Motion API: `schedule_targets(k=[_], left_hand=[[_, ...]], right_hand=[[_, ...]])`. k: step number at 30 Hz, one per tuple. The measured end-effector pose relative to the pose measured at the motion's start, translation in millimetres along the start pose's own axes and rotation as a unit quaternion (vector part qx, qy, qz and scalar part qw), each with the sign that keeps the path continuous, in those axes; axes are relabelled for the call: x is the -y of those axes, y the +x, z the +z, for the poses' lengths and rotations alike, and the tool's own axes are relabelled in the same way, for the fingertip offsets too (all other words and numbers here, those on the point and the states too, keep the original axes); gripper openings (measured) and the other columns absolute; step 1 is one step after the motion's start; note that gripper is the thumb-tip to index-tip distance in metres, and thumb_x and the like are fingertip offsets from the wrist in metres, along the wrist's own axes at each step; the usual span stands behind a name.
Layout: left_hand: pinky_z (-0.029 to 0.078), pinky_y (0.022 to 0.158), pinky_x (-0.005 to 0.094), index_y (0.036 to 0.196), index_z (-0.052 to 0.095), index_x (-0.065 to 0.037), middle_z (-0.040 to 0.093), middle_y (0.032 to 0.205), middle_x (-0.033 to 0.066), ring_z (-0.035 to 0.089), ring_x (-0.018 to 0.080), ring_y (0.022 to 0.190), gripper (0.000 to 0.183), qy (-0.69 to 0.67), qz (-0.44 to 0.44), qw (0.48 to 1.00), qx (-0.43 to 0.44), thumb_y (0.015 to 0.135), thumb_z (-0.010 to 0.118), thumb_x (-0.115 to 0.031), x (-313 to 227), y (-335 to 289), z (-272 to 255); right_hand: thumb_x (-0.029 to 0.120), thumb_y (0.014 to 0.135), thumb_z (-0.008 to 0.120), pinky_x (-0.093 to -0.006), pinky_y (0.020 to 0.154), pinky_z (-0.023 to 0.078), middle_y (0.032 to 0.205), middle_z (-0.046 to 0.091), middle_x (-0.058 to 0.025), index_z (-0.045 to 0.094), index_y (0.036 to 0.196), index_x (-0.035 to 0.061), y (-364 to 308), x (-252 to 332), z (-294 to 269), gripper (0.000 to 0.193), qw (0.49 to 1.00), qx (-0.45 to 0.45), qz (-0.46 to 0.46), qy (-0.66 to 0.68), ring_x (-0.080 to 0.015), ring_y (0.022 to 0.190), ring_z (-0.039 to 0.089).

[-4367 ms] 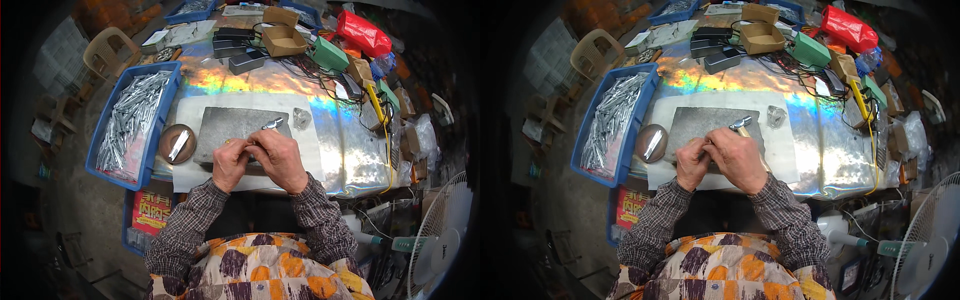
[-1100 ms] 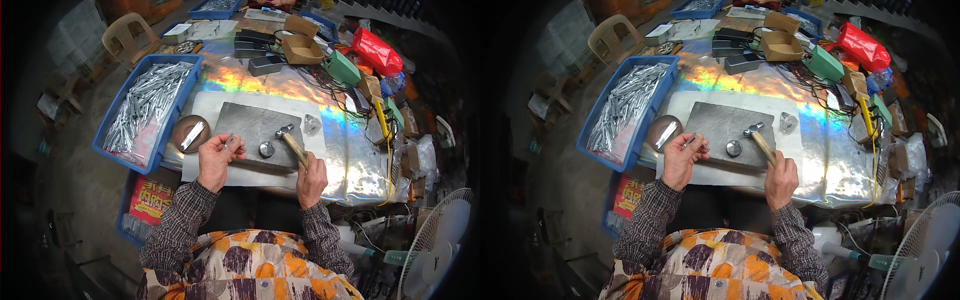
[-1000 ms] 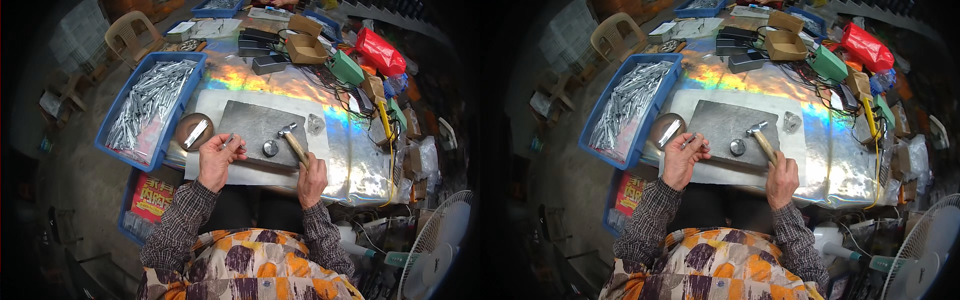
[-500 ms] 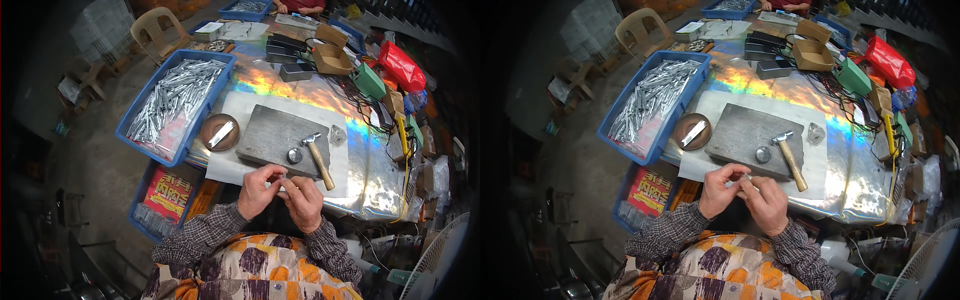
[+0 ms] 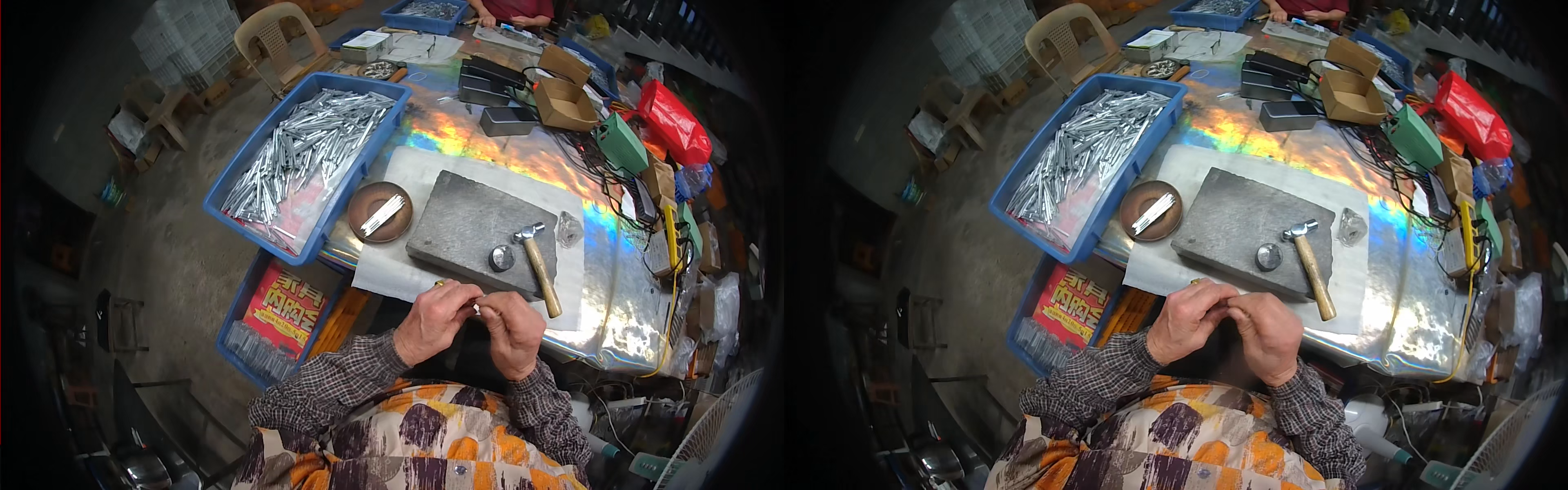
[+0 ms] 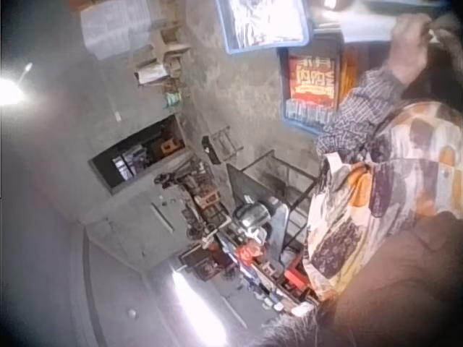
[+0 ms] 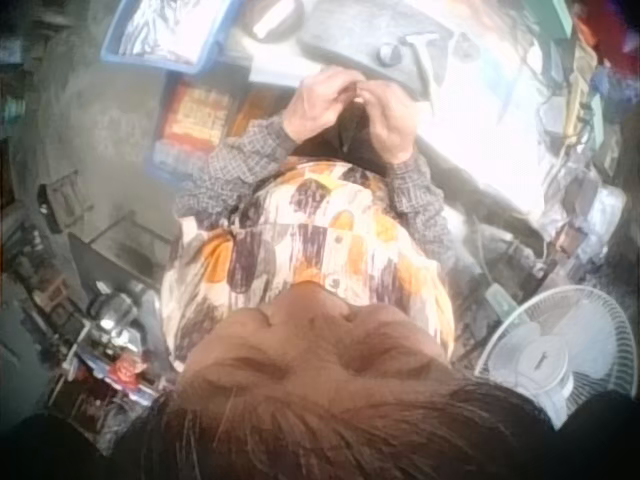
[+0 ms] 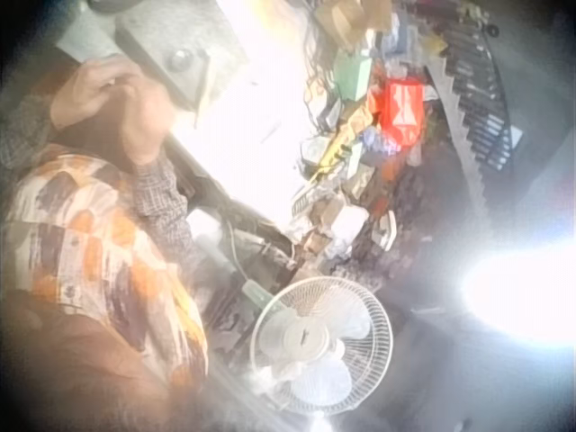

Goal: The person assembles metal components by picking metal pieces from a container, inserting pins into them, hammering the parts on an anvil with a hammer, and placing the assembled pieces into a small dish.

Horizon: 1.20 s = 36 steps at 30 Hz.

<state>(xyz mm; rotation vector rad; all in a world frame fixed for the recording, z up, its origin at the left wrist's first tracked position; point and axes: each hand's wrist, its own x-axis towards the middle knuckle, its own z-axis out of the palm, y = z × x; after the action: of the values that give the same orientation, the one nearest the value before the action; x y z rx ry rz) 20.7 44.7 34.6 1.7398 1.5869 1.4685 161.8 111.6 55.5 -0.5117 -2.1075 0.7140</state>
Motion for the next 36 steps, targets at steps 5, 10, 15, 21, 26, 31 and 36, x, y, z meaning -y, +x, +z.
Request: schedule_targets(k=[5,10,15,21,26,31,36], left_hand=[[0.047,0.064,0.0358,0.095,0.058,0.002,0.06,0.082,0.0142,0.06,0.0306,0.075,0.025,0.011,0.025,1.0,0.016,0.071,0.063,0.007,1,-1,-5],[0.048,0.065,0.0353,0.087,0.062,0.001,0.06,0.08,0.0131,0.06,0.0299,0.075,0.016,0.026,0.014,0.999,0.021,0.072,0.064,0.004,8,-4,-8],[0.049,0.067,0.0361,0.087,0.065,-0.002,0.062,0.082,0.0135,0.061,0.0297,0.077,0.013,0.146,0.002,0.989,-0.037,0.073,0.065,0.0,40,4,-41],[0.048,0.065,0.0406,0.087,0.064,-0.004,0.061,0.079,0.0138,0.061,0.0307,0.074,0.012,0.376,-0.056,0.918,-0.108,0.074,0.065,-0.004,103,20,-77],[0.048,0.062,0.042,0.079,0.058,-0.005,0.057,0.074,0.012,0.059,0.0302,0.074,0.004,0.441,-0.06,0.891,-0.086,0.075,0.06,-0.007,124,25,-70],[0.048,0.06,0.0411,0.077,0.056,-0.005,0.053,0.077,0.0115,0.058,0.0294,0.075,0.004,0.457,-0.033,0.886,-0.076,0.078,0.053,-0.008,131,21,-68],[0.048,0.061,0.0393,0.08,0.06,-0.008,0.056,0.077,0.0088,0.059,0.0282,0.072,0.006,0.446,-0.016,0.891,-0.08,0.075,0.06,-0.006,103,17,-88]], right_hand=[[0.007,0.089,0.057,-0.0208,0.053,0.045,0.073,0.062,-0.0041,0.064,0.085,-0.0016,-4,-7,-4,0.012,0.916,0.023,0.293,0.273,-0.0093,0.061,0.057],[0.007,0.091,0.055,-0.0178,0.051,0.044,0.075,0.06,-0.0035,0.064,0.092,-0.0028,-7,-6,1,0.014,0.908,0.031,0.31,0.282,-0.0058,0.061,0.055],[0.007,0.091,0.054,-0.018,0.053,0.044,0.077,0.06,-0.0048,0.059,0.107,-0.003,-12,-3,5,0.02,0.89,-0.008,0.321,0.325,-0.0059,0.061,0.054],[0.006,0.089,0.054,-0.0185,0.054,0.044,0.077,0.06,-0.0049,0.058,0.109,-0.0031,-22,-15,-2,0.022,0.899,0.034,0.352,0.257,-0.0068,0.061,0.054],[0.006,0.089,0.055,-0.0193,0.051,0.044,0.071,0.059,-0.0048,0.063,0.098,-0.0032,-27,-14,-2,0.015,0.918,0.07,0.34,0.193,-0.0071,0.057,0.054],[0.006,0.088,0.055,-0.0193,0.051,0.044,0.07,0.06,-0.0043,0.063,0.096,-0.0037,-27,-14,-2,0.014,0.909,0.07,0.358,0.204,-0.0071,0.056,0.054],[0.006,0.088,0.056,-0.0193,0.051,0.044,0.069,0.06,-0.0042,0.064,0.095,-0.0037,-28,-16,-3,0.014,0.909,0.077,0.365,0.187,-0.007,0.056,0.054]])
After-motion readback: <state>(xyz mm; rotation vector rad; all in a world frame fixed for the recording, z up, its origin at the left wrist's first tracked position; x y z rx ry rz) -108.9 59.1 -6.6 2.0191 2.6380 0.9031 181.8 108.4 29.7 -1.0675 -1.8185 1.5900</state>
